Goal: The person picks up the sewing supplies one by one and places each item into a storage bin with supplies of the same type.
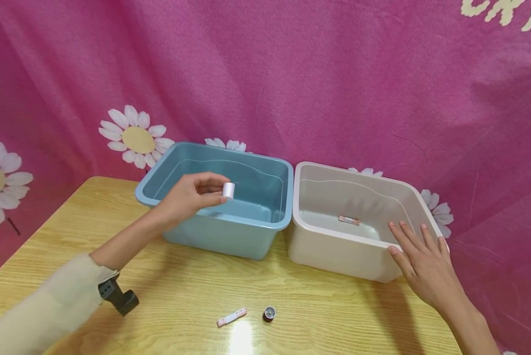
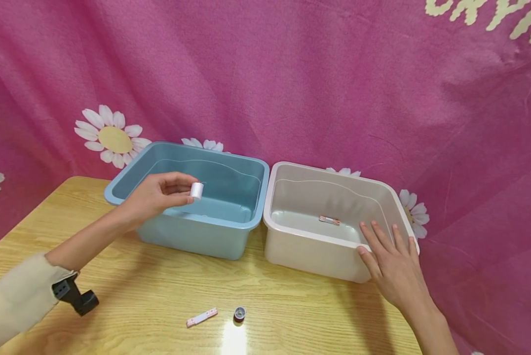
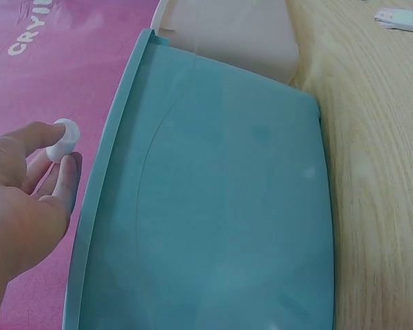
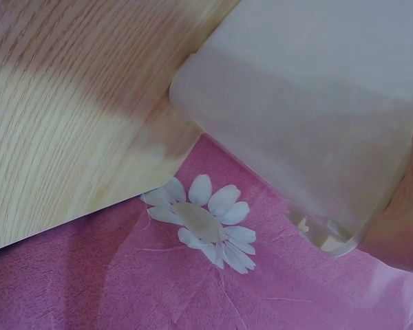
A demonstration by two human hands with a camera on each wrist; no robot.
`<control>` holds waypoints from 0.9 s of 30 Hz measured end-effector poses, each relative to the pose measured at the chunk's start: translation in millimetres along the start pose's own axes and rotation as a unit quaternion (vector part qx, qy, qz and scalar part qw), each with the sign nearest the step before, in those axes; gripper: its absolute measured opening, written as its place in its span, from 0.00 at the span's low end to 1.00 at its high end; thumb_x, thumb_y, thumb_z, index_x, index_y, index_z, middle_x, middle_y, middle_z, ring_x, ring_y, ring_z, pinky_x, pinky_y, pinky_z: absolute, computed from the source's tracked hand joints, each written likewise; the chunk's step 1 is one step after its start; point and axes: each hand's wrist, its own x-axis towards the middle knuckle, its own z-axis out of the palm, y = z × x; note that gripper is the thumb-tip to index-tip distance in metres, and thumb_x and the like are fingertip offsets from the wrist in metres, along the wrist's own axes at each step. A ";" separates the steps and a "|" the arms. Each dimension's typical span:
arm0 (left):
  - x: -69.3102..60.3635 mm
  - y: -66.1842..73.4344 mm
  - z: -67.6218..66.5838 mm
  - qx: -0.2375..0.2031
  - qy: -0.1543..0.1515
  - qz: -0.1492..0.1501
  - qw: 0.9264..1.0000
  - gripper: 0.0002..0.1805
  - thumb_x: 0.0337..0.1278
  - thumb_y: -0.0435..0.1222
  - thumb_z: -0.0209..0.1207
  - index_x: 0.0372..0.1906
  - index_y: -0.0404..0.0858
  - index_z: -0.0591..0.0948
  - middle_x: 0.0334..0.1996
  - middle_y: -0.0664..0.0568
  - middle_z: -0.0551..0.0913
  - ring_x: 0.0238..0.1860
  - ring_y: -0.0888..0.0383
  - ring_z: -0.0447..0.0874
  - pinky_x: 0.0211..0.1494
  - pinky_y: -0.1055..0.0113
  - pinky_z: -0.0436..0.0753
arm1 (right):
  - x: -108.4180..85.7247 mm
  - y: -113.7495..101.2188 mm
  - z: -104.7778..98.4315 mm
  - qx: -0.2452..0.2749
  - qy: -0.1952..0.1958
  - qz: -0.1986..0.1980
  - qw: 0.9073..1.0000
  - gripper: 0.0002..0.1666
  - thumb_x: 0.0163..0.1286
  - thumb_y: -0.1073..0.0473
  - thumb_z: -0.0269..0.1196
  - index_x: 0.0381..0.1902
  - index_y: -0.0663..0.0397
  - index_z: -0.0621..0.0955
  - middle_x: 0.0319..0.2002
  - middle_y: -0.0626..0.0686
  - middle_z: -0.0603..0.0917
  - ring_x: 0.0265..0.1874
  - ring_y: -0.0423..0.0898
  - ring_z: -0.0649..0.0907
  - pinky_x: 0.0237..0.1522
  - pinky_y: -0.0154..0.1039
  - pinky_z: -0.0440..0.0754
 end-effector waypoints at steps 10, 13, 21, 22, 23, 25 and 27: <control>10.6 2.5 -1.6 -0.003 -0.002 -0.024 1.000 0.22 0.60 0.30 0.67 0.60 0.32 0.78 0.52 0.42 0.83 0.53 0.51 0.82 0.53 0.64 0.82 | -0.7 -1.1 -0.9 -0.001 -0.002 0.002 1.000 0.32 0.80 0.50 0.51 0.78 0.43 0.61 0.72 0.64 0.65 0.71 0.74 0.53 0.68 0.71 0.37; 14.2 2.4 -2.6 -0.005 0.001 -0.028 1.000 0.22 0.60 0.29 0.66 0.60 0.31 0.78 0.51 0.41 0.83 0.53 0.51 0.82 0.53 0.64 0.81 | -0.6 -1.3 -0.8 0.000 -0.003 0.004 1.000 0.32 0.80 0.50 0.51 0.78 0.43 0.61 0.72 0.64 0.65 0.72 0.74 0.53 0.68 0.71 0.36; 22.9 2.6 -5.3 -0.004 0.005 -0.045 0.999 0.23 0.60 0.28 0.66 0.60 0.30 0.78 0.52 0.40 0.83 0.53 0.51 0.82 0.56 0.63 0.80 | -0.8 -0.9 -0.9 0.000 -0.005 0.004 1.000 0.32 0.80 0.50 0.51 0.78 0.43 0.61 0.72 0.64 0.65 0.72 0.74 0.53 0.68 0.71 0.36; 24.0 2.7 -5.6 -0.006 0.004 -0.046 0.999 0.22 0.60 0.28 0.66 0.60 0.30 0.78 0.52 0.40 0.83 0.54 0.50 0.82 0.57 0.62 0.80 | -0.7 -0.8 -1.0 -0.001 -0.005 0.004 1.000 0.32 0.80 0.50 0.51 0.78 0.43 0.61 0.72 0.64 0.65 0.72 0.74 0.53 0.68 0.71 0.37; 25.0 2.8 -5.8 -0.008 0.004 -0.048 0.999 0.22 0.60 0.27 0.66 0.60 0.30 0.78 0.52 0.40 0.83 0.54 0.50 0.82 0.57 0.61 0.80 | -0.7 -0.5 -1.0 -0.001 -0.006 0.004 1.000 0.32 0.80 0.50 0.51 0.78 0.43 0.60 0.72 0.64 0.65 0.72 0.74 0.53 0.68 0.71 0.36; 26.9 3.3 -6.4 -0.008 0.000 -0.051 0.999 0.22 0.60 0.28 0.66 0.60 0.30 0.78 0.52 0.40 0.83 0.55 0.50 0.81 0.59 0.60 0.79 | -0.6 -0.1 -1.0 -0.002 -0.006 0.004 1.000 0.32 0.80 0.50 0.51 0.78 0.44 0.60 0.72 0.64 0.65 0.72 0.74 0.53 0.68 0.71 0.36; 28.6 3.7 -7.0 -0.007 -0.004 -0.054 0.998 0.22 0.60 0.28 0.66 0.59 0.31 0.78 0.52 0.40 0.83 0.55 0.50 0.81 0.59 0.59 0.78 | -0.5 0.2 -0.9 -0.002 -0.006 0.005 1.000 0.32 0.80 0.50 0.51 0.78 0.43 0.60 0.72 0.64 0.65 0.72 0.74 0.53 0.68 0.71 0.37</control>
